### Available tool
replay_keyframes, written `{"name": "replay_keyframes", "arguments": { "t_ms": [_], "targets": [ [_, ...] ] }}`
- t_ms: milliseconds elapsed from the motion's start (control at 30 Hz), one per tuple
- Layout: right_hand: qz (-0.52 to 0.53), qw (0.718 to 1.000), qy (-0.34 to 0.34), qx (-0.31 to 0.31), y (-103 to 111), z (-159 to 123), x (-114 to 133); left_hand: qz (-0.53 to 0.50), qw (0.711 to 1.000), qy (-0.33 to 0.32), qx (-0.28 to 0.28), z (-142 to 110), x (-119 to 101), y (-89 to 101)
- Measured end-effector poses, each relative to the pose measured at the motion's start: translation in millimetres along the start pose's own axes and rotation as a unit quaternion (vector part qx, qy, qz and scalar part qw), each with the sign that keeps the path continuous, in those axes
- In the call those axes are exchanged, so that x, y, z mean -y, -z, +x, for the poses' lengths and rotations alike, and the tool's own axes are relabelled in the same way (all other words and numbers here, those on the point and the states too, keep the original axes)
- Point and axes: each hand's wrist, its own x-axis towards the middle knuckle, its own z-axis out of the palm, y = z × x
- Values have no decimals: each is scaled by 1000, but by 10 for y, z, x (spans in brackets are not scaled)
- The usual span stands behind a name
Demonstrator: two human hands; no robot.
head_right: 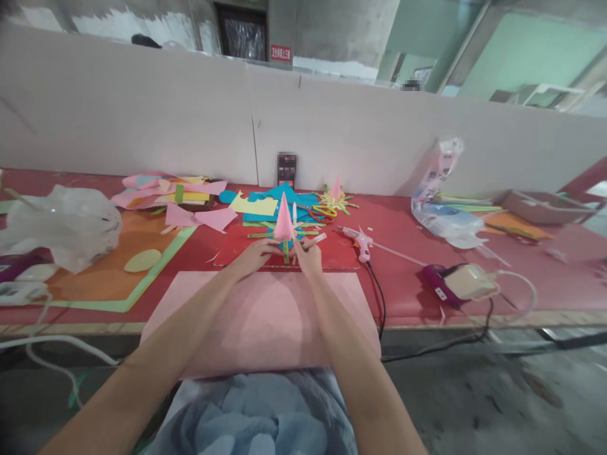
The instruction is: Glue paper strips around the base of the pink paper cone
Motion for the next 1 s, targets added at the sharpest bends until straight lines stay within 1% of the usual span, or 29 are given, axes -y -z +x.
{"name": "replay_keyframes", "arguments": {
  "t_ms": [267, 600, 833, 933, 1000],
  "targets": [
    [-20, 1000, 5, -5, 8, 6, 5, -10, 1000, 13, 0, 4, 25, -8],
    [-11, 1000, -23, 7, -4, -7, 20, -9, 1000, 15, 1, 4, 14, -5],
    [-32, 999, -1, -15, 9, -13, 37, -10, 1000, 17, 1, -2, 33, -20],
    [-37, 999, 4, -13, 7, -8, 21, -10, 1000, 16, 4, -4, 21, -10],
    [-34, 999, -4, -9, 4, -6, 19, -9, 1000, 16, 5, -5, 9, 0]
  ]
}}
